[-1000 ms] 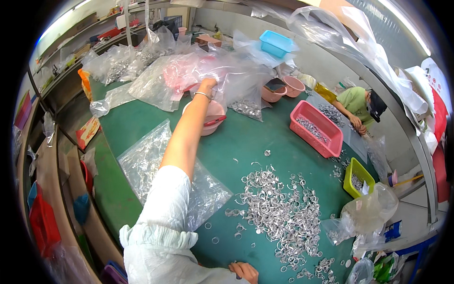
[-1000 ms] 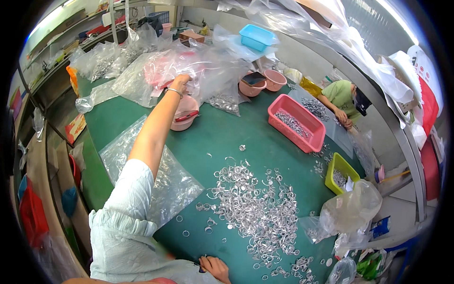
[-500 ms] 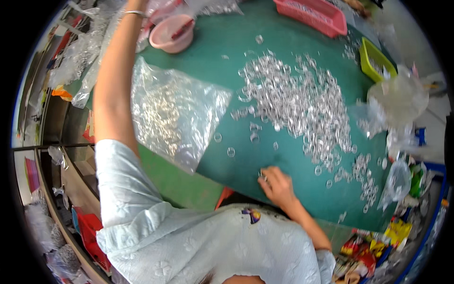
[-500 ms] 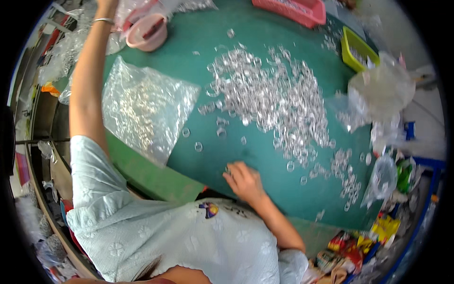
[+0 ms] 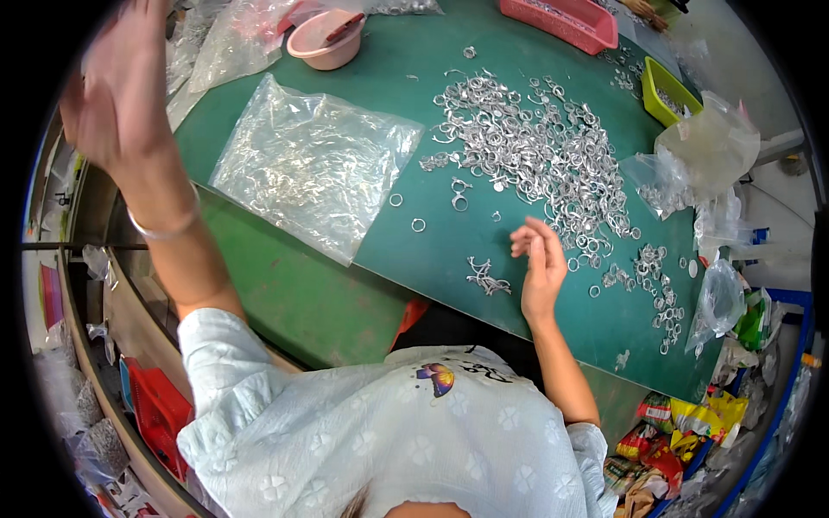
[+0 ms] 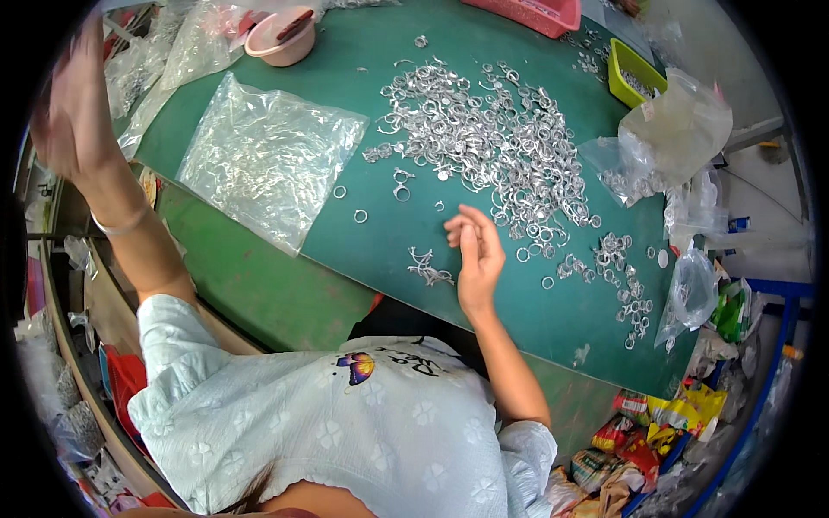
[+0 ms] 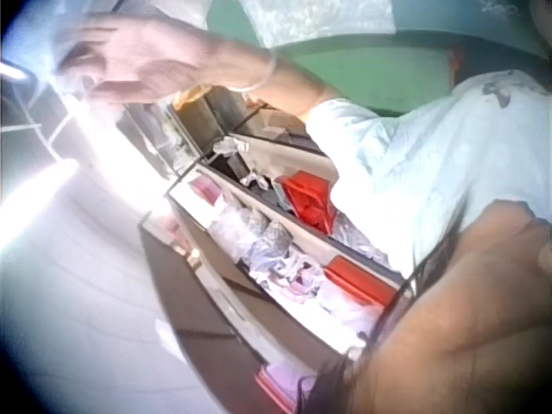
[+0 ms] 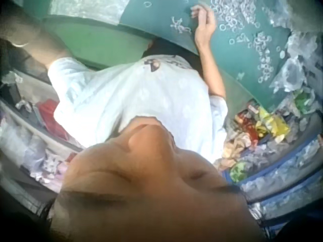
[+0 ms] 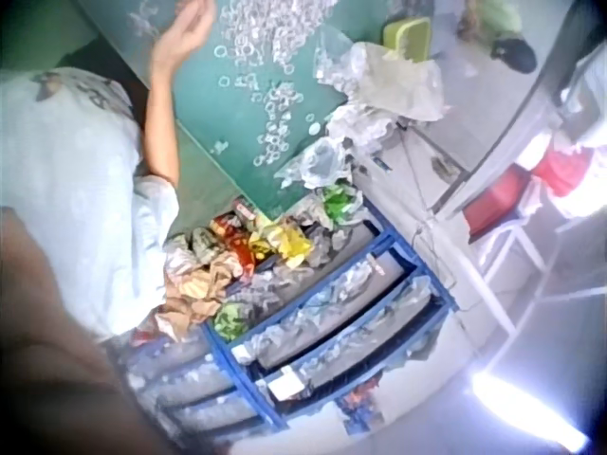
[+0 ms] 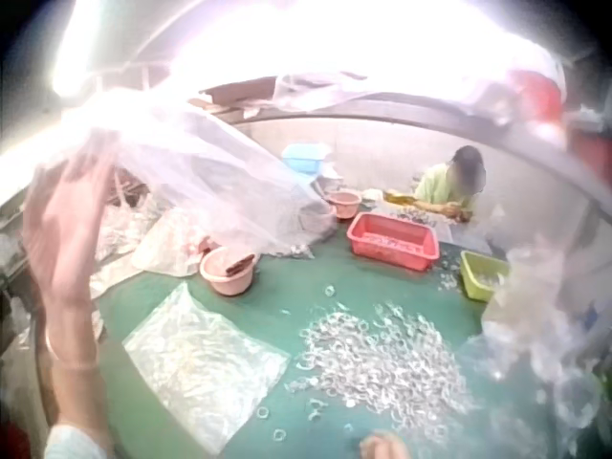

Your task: The person assembles small silver jewelry components by hand on a green workbench. They pick up individual rings and decorative pieces, link them together, and place the finished assemblies into a clear plastic bag.

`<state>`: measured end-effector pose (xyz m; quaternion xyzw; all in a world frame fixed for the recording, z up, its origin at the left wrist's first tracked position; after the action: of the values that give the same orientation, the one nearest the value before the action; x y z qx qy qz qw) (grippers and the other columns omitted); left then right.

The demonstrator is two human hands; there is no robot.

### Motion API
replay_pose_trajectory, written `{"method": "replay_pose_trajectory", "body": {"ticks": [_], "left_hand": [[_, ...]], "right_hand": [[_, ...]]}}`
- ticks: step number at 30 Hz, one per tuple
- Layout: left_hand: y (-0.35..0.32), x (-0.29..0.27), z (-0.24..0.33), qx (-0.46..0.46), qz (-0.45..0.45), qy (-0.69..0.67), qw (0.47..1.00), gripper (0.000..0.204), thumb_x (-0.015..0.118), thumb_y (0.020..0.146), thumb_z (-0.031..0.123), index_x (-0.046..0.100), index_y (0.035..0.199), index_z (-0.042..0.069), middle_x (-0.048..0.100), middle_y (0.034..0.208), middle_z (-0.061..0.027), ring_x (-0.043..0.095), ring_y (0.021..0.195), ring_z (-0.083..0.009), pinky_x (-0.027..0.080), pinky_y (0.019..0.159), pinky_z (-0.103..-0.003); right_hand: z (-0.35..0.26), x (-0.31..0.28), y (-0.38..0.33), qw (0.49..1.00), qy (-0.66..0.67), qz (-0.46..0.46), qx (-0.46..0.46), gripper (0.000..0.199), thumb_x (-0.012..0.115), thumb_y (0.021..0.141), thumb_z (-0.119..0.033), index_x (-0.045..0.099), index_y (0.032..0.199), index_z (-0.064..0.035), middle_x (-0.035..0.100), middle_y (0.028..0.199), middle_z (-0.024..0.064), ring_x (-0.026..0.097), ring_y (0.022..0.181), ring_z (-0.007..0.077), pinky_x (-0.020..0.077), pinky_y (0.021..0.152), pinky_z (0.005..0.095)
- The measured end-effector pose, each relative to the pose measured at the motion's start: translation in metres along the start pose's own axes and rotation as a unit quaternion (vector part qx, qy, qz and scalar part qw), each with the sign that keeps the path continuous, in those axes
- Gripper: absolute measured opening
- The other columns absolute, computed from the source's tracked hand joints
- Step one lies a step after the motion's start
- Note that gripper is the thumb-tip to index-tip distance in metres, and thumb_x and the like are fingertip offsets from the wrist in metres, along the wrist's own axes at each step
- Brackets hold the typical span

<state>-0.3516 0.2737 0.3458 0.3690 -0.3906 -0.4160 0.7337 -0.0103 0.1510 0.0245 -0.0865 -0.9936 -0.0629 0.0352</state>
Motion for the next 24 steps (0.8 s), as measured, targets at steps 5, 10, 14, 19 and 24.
{"method": "replay_pose_trajectory", "body": {"ticks": [5, 10, 14, 19, 24], "left_hand": [[-0.085, 0.014, -0.051, -0.035, 0.227, -0.259, 0.938, 0.09, 0.068, 0.075, 0.006, 0.011, 0.145, 0.001, 0.005, 0.151, -0.0184, 0.003, 0.14, -0.0362, 0.013, 0.114, -0.053], [-0.163, -0.016, -0.113, -0.187, 0.358, -0.043, 0.914, 0.095, 0.075, 0.075, 0.024, 0.015, 0.139, -0.012, 0.025, 0.146, -0.0191, 0.029, 0.134, -0.0335, 0.025, 0.112, -0.044], [-0.205, -0.056, -0.127, -0.313, 0.377, 0.171, 0.855, 0.076, 0.071, 0.08, 0.024, 0.031, 0.137, -0.007, 0.033, 0.142, -0.0188, 0.035, 0.131, -0.0321, 0.03, 0.108, -0.041], [-0.175, 0.026, -0.12, -0.198, 0.32, 0.632, 0.677, 0.071, 0.071, 0.078, 0.018, 0.035, 0.138, 0.004, 0.034, 0.14, -0.0138, 0.032, 0.131, -0.0294, 0.028, 0.107, -0.044], [-0.166, 0.088, -0.159, -0.267, 0.176, 0.674, 0.666, 0.074, 0.074, 0.069, 0.008, 0.038, 0.134, 0.006, 0.036, 0.131, -0.0148, 0.037, 0.123, -0.0314, 0.034, 0.1, -0.039]], "right_hand": [[-0.039, 0.044, 0.029, 0.915, 0.377, -0.125, 0.076, 0.082, 0.047, 0.087, -0.059, 0.021, 0.143, -0.0043, 0.036, 0.138, 0.0248, 0.046, 0.118, 0.0342, 0.0421, 0.093, 0.0424], [-0.071, 0.048, 0.027, 0.834, 0.509, -0.148, 0.155, 0.07, 0.058, 0.088, -0.044, 0.032, 0.14, -0.0054, 0.044, 0.133, 0.0251, 0.054, 0.11, 0.0289, 0.0484, 0.087, 0.0423], [-0.043, 0.026, 0.029, 0.931, 0.304, -0.108, 0.173, 0.039, 0.056, 0.091, -0.012, 0.046, 0.126, 0.0013, 0.06, 0.112, 0.023, 0.064, 0.086, 0.0259, 0.0538, 0.07, 0.0341], [-0.049, 0.03, 0.046, 0.969, 0.231, 0.043, 0.077, 0.038, 0.05, 0.095, -0.013, 0.044, 0.126, 0.0065, 0.06, 0.112, 0.0205, 0.065, 0.085, 0.0236, 0.0546, 0.069, 0.0314], [-0.094, 0.079, 0.043, 0.991, 0.118, -0.032, -0.048, 0.035, 0.046, 0.097, -0.014, 0.046, 0.124, 0.0078, 0.062, 0.107, 0.017, 0.065, 0.088, 0.0216, 0.055, 0.072, 0.0309]]}}
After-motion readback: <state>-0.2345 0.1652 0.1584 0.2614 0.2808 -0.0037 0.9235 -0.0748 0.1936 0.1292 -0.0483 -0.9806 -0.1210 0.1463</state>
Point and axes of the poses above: each hand's wrist, its own y-axis towards the middle knuckle, its own x-axis out of the palm, z = x × y, the point moved 8 cm from there along y, towards the middle knuckle
